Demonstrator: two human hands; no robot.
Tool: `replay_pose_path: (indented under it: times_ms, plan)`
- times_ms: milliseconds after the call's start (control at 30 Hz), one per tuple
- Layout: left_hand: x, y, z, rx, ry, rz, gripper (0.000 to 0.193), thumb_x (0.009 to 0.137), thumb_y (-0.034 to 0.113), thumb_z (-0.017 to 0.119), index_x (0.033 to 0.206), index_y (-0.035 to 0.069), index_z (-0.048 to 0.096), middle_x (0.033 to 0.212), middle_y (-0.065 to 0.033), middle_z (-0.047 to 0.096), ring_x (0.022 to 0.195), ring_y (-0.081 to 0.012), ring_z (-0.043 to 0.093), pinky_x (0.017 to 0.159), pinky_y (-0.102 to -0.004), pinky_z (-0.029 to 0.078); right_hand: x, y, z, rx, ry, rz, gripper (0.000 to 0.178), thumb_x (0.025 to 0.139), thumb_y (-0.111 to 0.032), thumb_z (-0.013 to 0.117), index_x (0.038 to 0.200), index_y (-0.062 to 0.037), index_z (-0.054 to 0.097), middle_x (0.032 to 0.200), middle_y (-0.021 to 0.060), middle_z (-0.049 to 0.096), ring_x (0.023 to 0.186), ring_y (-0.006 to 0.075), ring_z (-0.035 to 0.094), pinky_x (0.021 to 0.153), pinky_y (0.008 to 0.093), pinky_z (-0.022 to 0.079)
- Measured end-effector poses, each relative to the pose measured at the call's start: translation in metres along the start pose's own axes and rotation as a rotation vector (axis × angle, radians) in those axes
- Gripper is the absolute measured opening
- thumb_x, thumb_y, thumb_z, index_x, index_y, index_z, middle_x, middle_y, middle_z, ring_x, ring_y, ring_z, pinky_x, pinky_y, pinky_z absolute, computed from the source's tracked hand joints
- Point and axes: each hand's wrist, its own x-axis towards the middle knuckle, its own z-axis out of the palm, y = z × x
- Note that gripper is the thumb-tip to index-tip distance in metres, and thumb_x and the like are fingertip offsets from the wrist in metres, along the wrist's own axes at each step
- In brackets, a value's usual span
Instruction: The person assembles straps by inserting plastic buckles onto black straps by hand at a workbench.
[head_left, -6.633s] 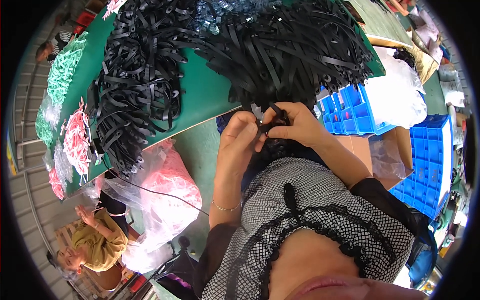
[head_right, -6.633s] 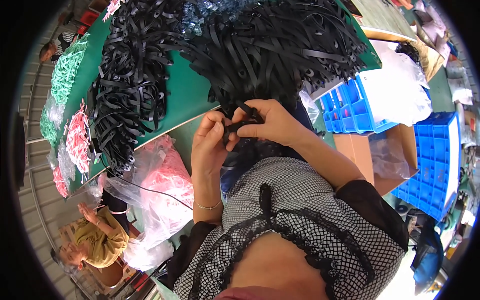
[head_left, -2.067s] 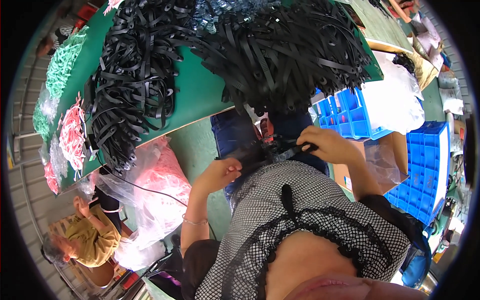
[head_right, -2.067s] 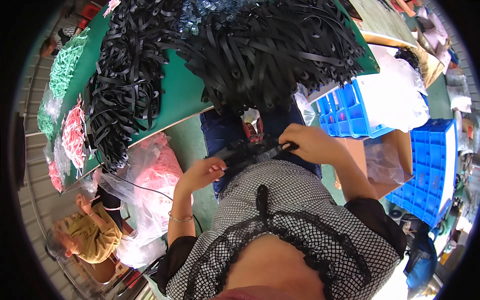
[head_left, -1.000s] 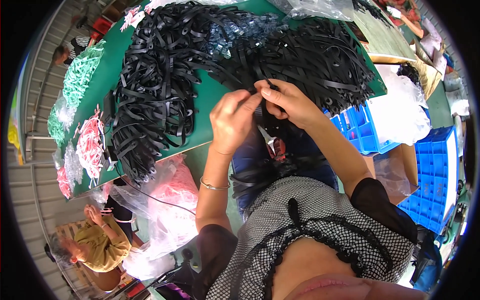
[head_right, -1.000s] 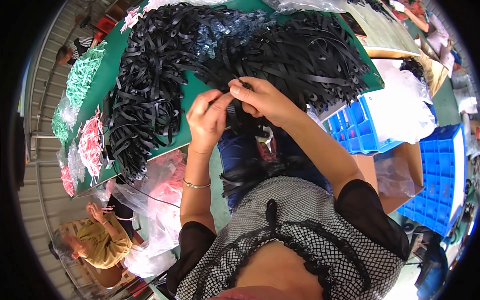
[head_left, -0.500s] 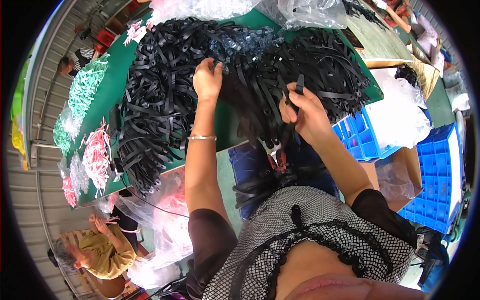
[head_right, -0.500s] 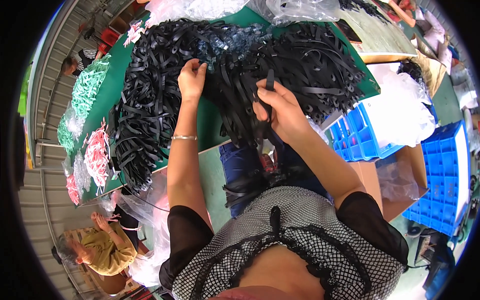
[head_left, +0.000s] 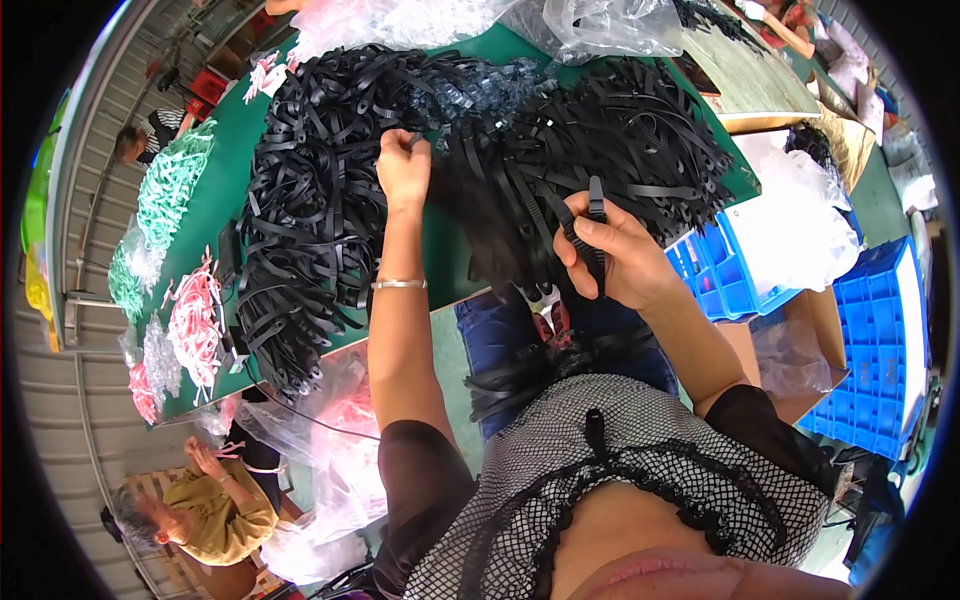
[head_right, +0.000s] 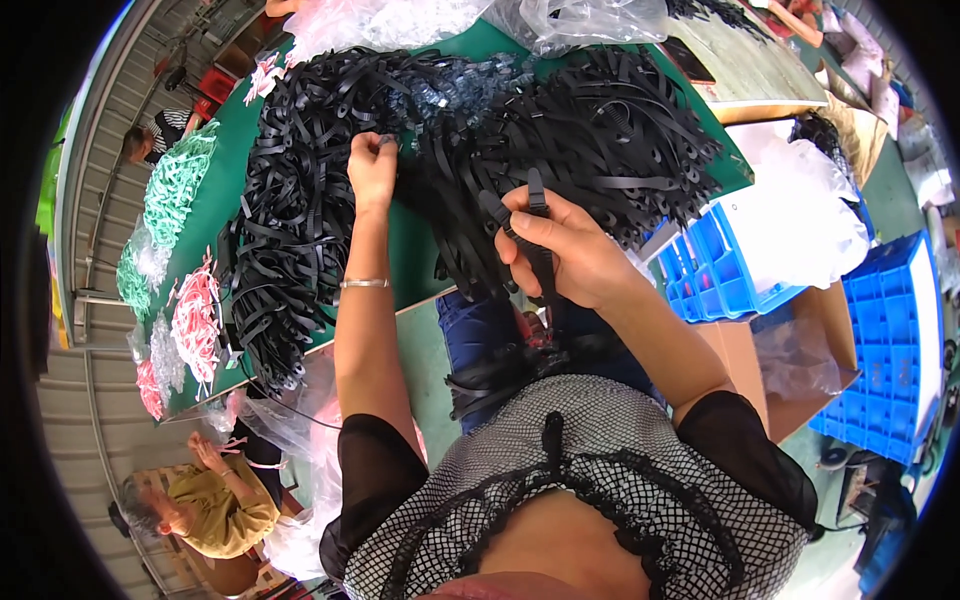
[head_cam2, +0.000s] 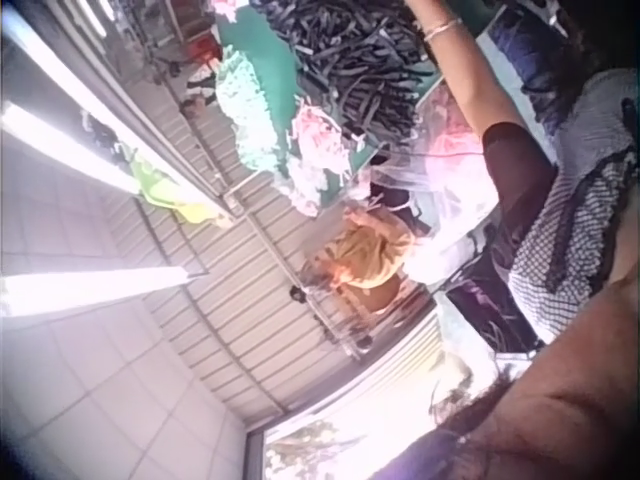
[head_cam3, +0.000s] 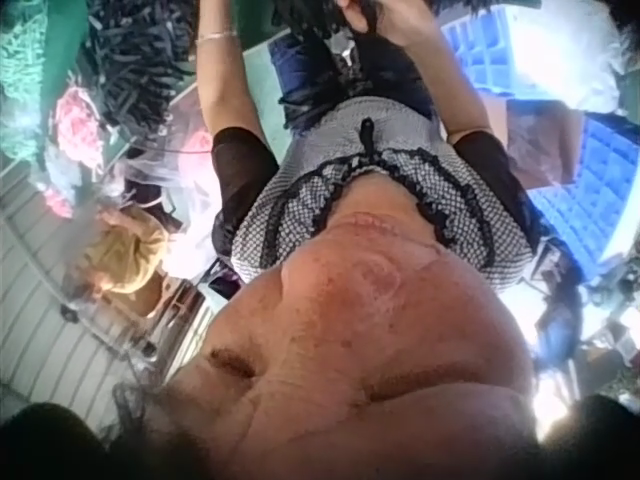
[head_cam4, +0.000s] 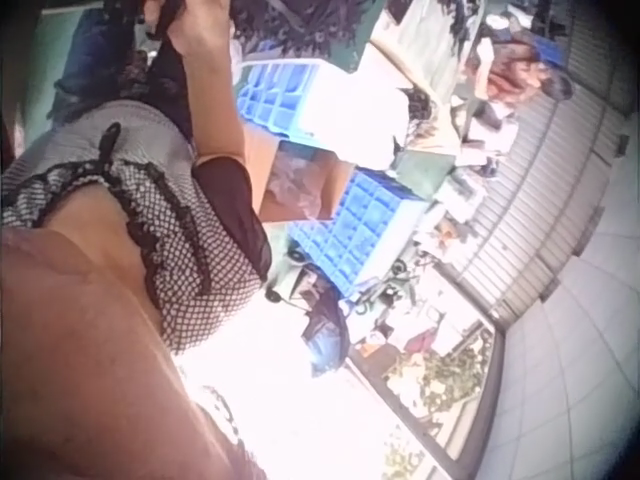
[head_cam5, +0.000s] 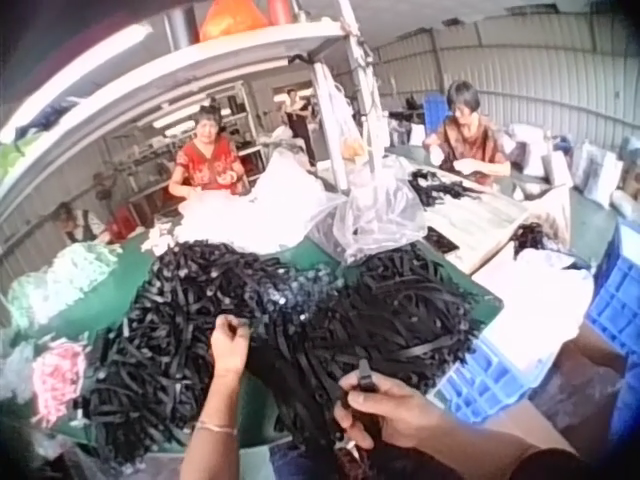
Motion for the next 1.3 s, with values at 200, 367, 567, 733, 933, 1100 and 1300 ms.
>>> replay_pose_path:
  times_ms: [200,367,567,733,933,1100,1300]
  plan:
    - [-0.101,0.049,-0.023,-1.105,-0.269,0.076,0.009,0.078,0.002,0.046,0.084,0.007,0.042,0.073,-0.0055,0.053,0.059,-0.0108,0.041,0.06,-0.0243,0.039,-0.002,0.011,0.001,-0.126,0.064,-0.023,0.016,0.09,-0.013,0.044,0.103,-0.0036,0.046,0.077,0.0092,0.052,0.048,0.0124,0.045,0.045,0.0229,0.036]
    - [-0.168,0.062,-0.025,-1.168,-0.436,-0.004,0.031,0.086,0.032,0.049,0.095,0.003,0.044,0.074,-0.0017,0.04,0.063,-0.0115,0.037,0.061,-0.0267,0.034,0.0,0.027,0.0,-0.274,0.077,-0.08,0.013,0.089,-0.011,0.046,0.098,-0.0019,0.049,0.079,0.0062,0.051,0.053,0.0079,0.041,0.048,0.0199,0.033]
    - [-0.194,0.069,-0.033,-1.31,-0.524,-0.246,0.031,0.09,0.03,0.046,0.092,-0.001,0.049,0.078,-0.003,0.044,0.067,-0.0109,0.04,0.056,-0.0231,0.034,-0.007,0.039,0.002,-0.381,0.085,-0.16,0.017,0.086,-0.006,0.052,0.102,-0.0026,0.051,0.078,0.0011,0.053,0.058,0.003,0.042,0.051,0.0171,0.033]
    - [-0.208,0.075,-0.032,-1.224,-0.418,-0.317,0.025,0.091,0.028,0.045,0.095,0.003,0.046,0.07,-0.003,0.044,0.053,-0.0098,0.038,0.047,-0.0198,0.031,-0.011,0.041,0.008,-0.513,0.015,-0.17,0.019,0.085,-0.006,0.053,0.103,-0.0013,0.051,0.085,0.0029,0.056,0.075,0.0061,0.051,0.068,0.0202,0.042]
    - [-0.212,0.071,-0.035,-1.353,-0.415,-0.33,0.021,0.093,0.027,0.042,0.092,0.006,0.044,0.064,-0.0023,0.04,0.046,-0.0073,0.031,0.043,-0.0178,0.025,-0.013,0.048,-0.003,-0.778,0.007,-0.261,0.017,0.083,-0.003,0.054,0.1,0.0008,0.052,0.085,0.0033,0.056,0.069,0.0062,0.054,0.062,0.0194,0.045]
    - [-0.215,0.07,-0.036,-1.401,-0.405,-0.358,0.021,0.093,0.026,0.041,0.089,0.006,0.043,0.063,-0.0022,0.039,0.046,-0.0067,0.031,0.042,-0.018,0.025,-0.013,0.049,-0.004,-0.84,-0.026,-0.259,0.018,0.082,-0.001,0.055,0.099,0.0015,0.052,0.087,0.004,0.055,0.07,0.0067,0.054,0.061,0.0204,0.046]
    - [-0.221,0.07,-0.031,-1.399,-0.414,-0.369,0.02,0.093,0.025,0.041,0.09,0.006,0.043,0.064,-0.0025,0.041,0.048,-0.007,0.032,0.044,-0.0178,0.027,-0.012,0.057,0.001,-0.771,0.029,-0.313,0.017,0.082,-0.002,0.055,0.098,0.0011,0.052,0.089,0.0036,0.054,0.072,0.0057,0.054,0.061,0.0185,0.046]
